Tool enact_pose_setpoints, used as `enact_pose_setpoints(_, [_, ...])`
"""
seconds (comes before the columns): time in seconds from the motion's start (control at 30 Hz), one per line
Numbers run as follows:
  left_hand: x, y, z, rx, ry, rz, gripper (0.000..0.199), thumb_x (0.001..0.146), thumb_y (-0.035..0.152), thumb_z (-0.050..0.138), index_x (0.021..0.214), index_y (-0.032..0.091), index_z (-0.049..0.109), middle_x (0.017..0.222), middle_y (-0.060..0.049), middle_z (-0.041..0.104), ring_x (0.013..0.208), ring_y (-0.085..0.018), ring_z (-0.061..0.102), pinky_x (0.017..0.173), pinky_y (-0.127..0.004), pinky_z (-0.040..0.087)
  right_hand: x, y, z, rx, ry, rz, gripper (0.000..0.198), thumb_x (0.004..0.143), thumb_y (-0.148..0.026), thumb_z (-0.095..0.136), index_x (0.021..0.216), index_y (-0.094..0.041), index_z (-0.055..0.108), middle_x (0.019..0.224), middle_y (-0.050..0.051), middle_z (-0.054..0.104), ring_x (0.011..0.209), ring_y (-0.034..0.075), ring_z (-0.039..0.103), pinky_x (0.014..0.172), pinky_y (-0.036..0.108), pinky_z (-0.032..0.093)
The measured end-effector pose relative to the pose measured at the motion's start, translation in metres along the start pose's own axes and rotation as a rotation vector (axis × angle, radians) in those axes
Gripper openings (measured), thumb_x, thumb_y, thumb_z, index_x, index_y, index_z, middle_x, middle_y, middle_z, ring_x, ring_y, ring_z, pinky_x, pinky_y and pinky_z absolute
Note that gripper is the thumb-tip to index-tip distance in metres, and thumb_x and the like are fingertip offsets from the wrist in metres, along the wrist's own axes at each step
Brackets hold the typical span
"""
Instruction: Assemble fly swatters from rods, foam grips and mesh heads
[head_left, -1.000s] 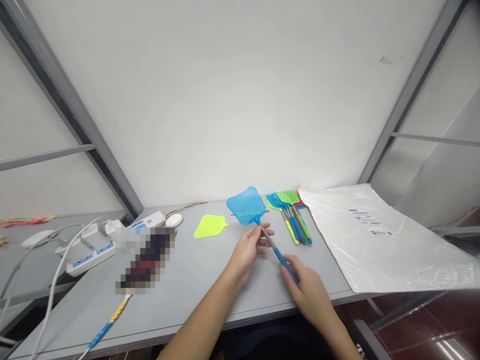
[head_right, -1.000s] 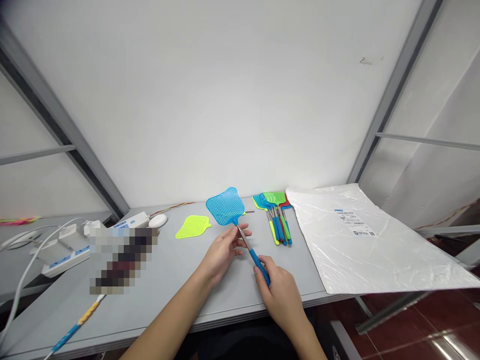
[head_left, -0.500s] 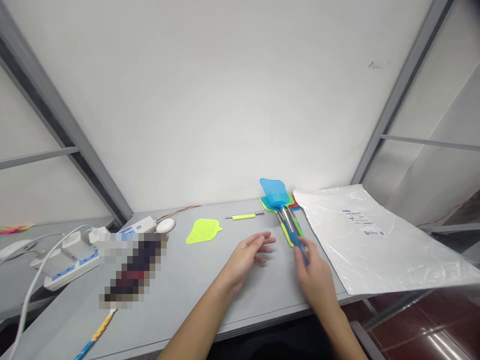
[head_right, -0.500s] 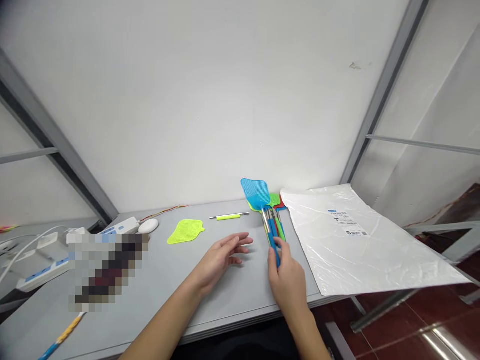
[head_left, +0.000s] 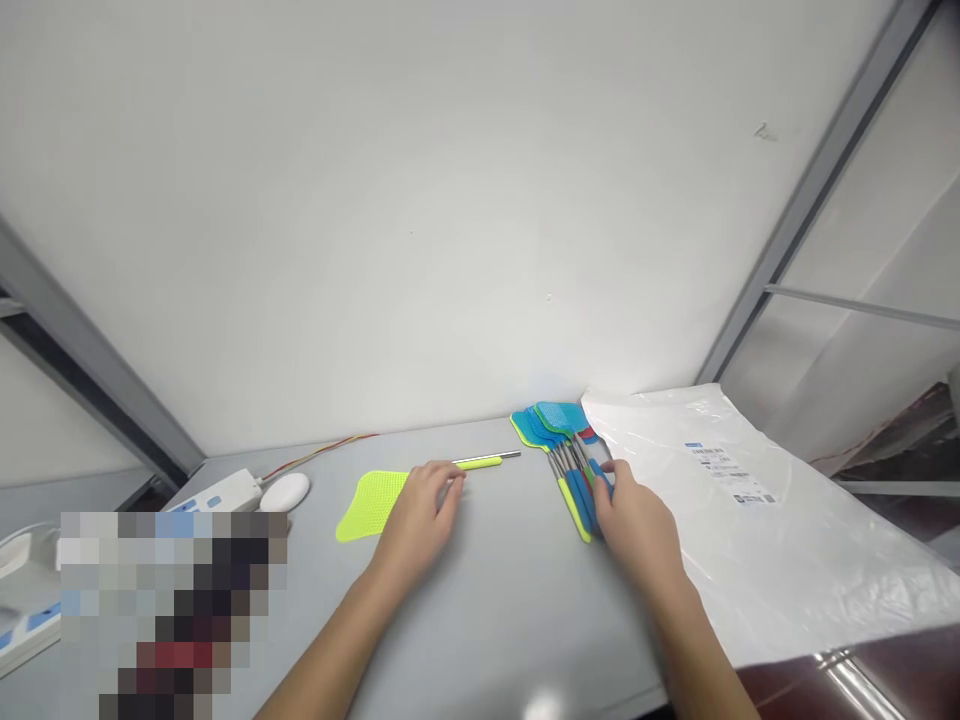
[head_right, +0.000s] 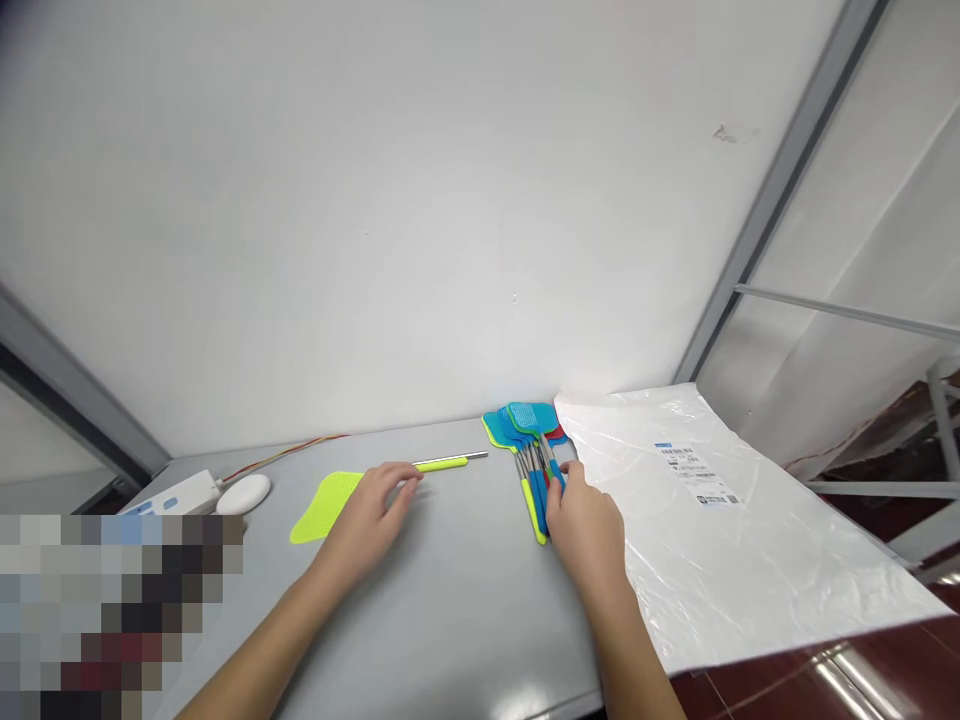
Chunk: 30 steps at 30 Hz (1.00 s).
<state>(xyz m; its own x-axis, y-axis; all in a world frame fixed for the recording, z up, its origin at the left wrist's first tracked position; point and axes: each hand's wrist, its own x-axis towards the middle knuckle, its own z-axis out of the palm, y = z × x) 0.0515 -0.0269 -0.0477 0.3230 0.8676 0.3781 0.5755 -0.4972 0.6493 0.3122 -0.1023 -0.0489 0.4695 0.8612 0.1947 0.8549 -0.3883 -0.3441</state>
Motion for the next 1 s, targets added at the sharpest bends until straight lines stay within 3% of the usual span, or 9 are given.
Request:
enact_pose_setpoints(0.17, [-0.009, -0.019, 0.007, 0.26, -0.065, 0.11, 0.024, 0.092, 0.033, 0.045, 0.098, 0.026, 0.067, 0.11, -0.005, 0.063, 0.109, -0.027, 0.052, 0.09, -0.043, 0.044, 0.005, 0.005, 0.007, -0.011, -0.104, 0.027, 0.034, 0.094, -0.041, 0.029, 0.114, -0.022, 0.049, 0.069, 0.007, 0.067, 0.064, 0.026, 0.062, 0.052, 0.029, 0.028])
enact_pose_setpoints(0.37, [-0.006, -0.023, 0.006, 0.362, -0.099, 0.098, 0.023, 0.093, 0.028, 0.044, 0.1, 0.026, 0.066, 0.115, -0.004, 0.06, 0.11, -0.025, 0.05, 0.089, -0.042, 0.045, 0.012, 0.015, 0.008, 0.037, -0.251, 0.079, 0.032, 0.093, -0.045, 0.031, 0.109, -0.024, 0.049, 0.081, 0.005, 0.067, 0.073, 0.023, 0.064, 0.058, 0.028, 0.037])
enact_pose_setpoints(0.53, [-0.006, -0.026, 0.003, 0.421, -0.095, 0.099, 0.022, 0.093, 0.026, 0.044, 0.103, 0.027, 0.064, 0.12, -0.004, 0.058, 0.111, -0.026, 0.048, 0.091, -0.045, 0.043, 0.024, 0.026, 0.008, -0.016, -0.365, 0.079, 0.038, 0.093, -0.044, 0.028, 0.123, -0.024, 0.041, 0.072, 0.003, 0.065, 0.067, 0.025, 0.063, 0.058, 0.03, 0.037])
enact_pose_setpoints(0.7, [-0.008, -0.023, 0.002, 0.397, -0.07, 0.107, 0.021, 0.093, 0.024, 0.044, 0.1, 0.026, 0.064, 0.117, -0.004, 0.059, 0.11, -0.026, 0.047, 0.09, -0.045, 0.042, 0.033, 0.026, 0.0, -0.054, -0.236, 0.016, 0.041, 0.092, -0.049, 0.03, 0.12, -0.024, 0.045, 0.071, 0.002, 0.064, 0.066, 0.024, 0.061, 0.062, 0.032, 0.038])
enact_pose_setpoints(0.8, [-0.009, -0.019, 0.0, 0.382, -0.07, 0.117, 0.022, 0.093, 0.023, 0.042, 0.098, 0.024, 0.064, 0.118, -0.005, 0.059, 0.109, -0.026, 0.047, 0.089, -0.045, 0.042, 0.032, 0.027, 0.001, -0.045, -0.18, 0.053, 0.043, 0.091, -0.055, 0.031, 0.116, -0.025, 0.048, 0.073, 0.002, 0.062, 0.064, 0.023, 0.059, 0.058, 0.032, 0.037])
enact_pose_setpoints(0.9, [-0.011, -0.016, -0.001, 0.378, -0.075, 0.128, 0.023, 0.093, 0.023, 0.041, 0.097, 0.023, 0.064, 0.119, -0.006, 0.059, 0.109, -0.027, 0.047, 0.089, -0.046, 0.041, 0.019, 0.03, 0.009, -0.03, -0.093, 0.072, 0.042, 0.091, -0.054, 0.033, 0.11, -0.022, 0.052, 0.083, 0.005, 0.062, 0.07, 0.023, 0.059, 0.062, 0.033, 0.04])
enact_pose_setpoints(1.0, [-0.011, -0.017, -0.004, 0.394, -0.082, 0.099, 0.023, 0.093, 0.025, 0.042, 0.094, 0.022, 0.065, 0.12, -0.006, 0.059, 0.113, -0.028, 0.045, 0.093, -0.049, 0.039, 0.001, 0.019, 0.019, 0.001, 0.026, -0.027, 0.036, 0.092, -0.048, 0.036, 0.104, -0.02, 0.055, 0.089, 0.007, 0.061, 0.081, 0.024, 0.059, 0.07, 0.035, 0.042])
